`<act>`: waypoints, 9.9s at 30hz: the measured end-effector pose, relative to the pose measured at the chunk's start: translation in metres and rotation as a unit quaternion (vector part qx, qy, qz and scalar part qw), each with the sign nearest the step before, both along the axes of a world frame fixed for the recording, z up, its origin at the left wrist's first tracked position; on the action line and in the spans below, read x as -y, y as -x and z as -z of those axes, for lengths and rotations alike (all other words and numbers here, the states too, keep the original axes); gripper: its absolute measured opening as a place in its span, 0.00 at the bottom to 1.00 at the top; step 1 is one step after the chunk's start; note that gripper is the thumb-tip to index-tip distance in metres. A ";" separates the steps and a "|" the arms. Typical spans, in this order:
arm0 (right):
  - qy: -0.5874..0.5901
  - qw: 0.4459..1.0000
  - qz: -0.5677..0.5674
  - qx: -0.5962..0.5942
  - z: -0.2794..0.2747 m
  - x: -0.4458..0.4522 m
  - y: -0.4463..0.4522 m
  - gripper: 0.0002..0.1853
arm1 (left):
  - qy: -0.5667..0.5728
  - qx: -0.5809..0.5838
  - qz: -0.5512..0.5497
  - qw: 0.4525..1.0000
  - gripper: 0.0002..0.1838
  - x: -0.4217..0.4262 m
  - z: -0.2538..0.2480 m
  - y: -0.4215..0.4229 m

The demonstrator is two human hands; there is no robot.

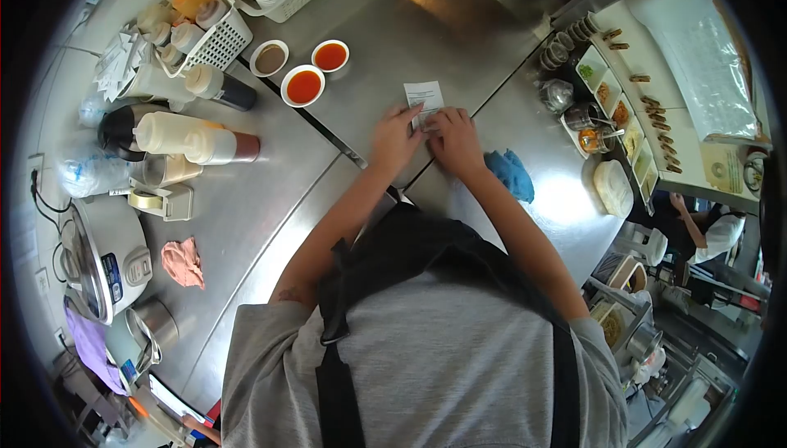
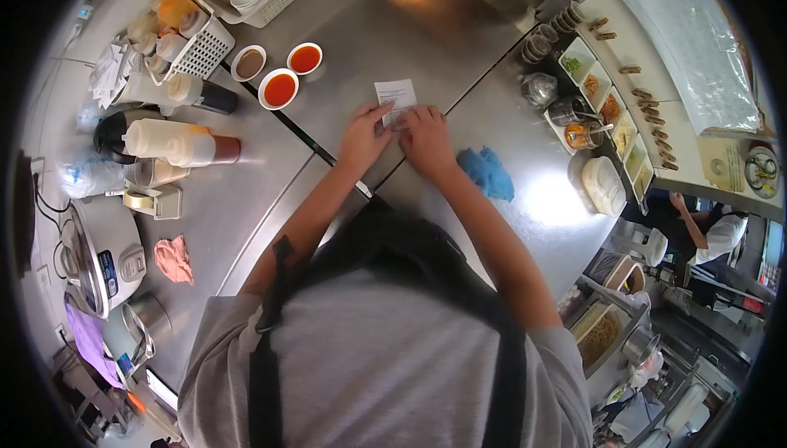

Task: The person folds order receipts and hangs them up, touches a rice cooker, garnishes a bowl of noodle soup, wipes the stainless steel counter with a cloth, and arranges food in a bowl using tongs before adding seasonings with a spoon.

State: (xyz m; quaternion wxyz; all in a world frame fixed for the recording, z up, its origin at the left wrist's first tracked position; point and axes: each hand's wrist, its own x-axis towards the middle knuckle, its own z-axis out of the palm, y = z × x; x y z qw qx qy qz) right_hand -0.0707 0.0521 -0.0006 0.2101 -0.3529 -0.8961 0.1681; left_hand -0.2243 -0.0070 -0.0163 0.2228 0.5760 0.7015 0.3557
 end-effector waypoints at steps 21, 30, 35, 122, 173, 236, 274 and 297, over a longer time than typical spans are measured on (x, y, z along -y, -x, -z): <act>0.101 0.988 0.111 0.046 -0.047 -0.001 -0.126 0.08 | -0.001 -0.117 0.072 0.990 0.36 -0.002 0.012 0.022; 0.088 0.972 0.160 0.147 -0.059 0.030 -0.108 0.23 | 0.016 -0.126 0.074 0.989 0.36 -0.003 0.009 0.018; 0.112 0.981 0.113 0.113 -0.044 0.012 -0.128 0.18 | 0.013 -0.123 0.076 0.989 0.37 -0.004 0.011 0.017; 0.247 0.833 0.174 0.464 -0.210 -0.206 -0.191 0.20 | 0.017 0.209 -0.026 0.977 0.26 0.007 -0.058 0.059; 0.106 0.802 0.542 -0.226 -0.015 0.136 -0.477 0.21 | -0.490 -0.306 -0.182 0.796 0.15 -0.110 -0.530 0.199; -0.038 0.923 0.378 0.063 0.017 -0.165 -0.145 0.12 | -0.010 0.047 0.160 0.986 0.38 -0.060 -0.038 -0.058; 0.213 0.758 0.606 0.111 -0.111 0.123 -0.321 0.17 | 0.007 0.214 0.059 0.975 0.39 -0.037 -0.027 -0.001; 0.139 0.769 0.621 0.068 -0.061 0.167 -0.297 0.10 | -0.061 -0.032 0.211 0.975 0.43 -0.216 0.005 -0.185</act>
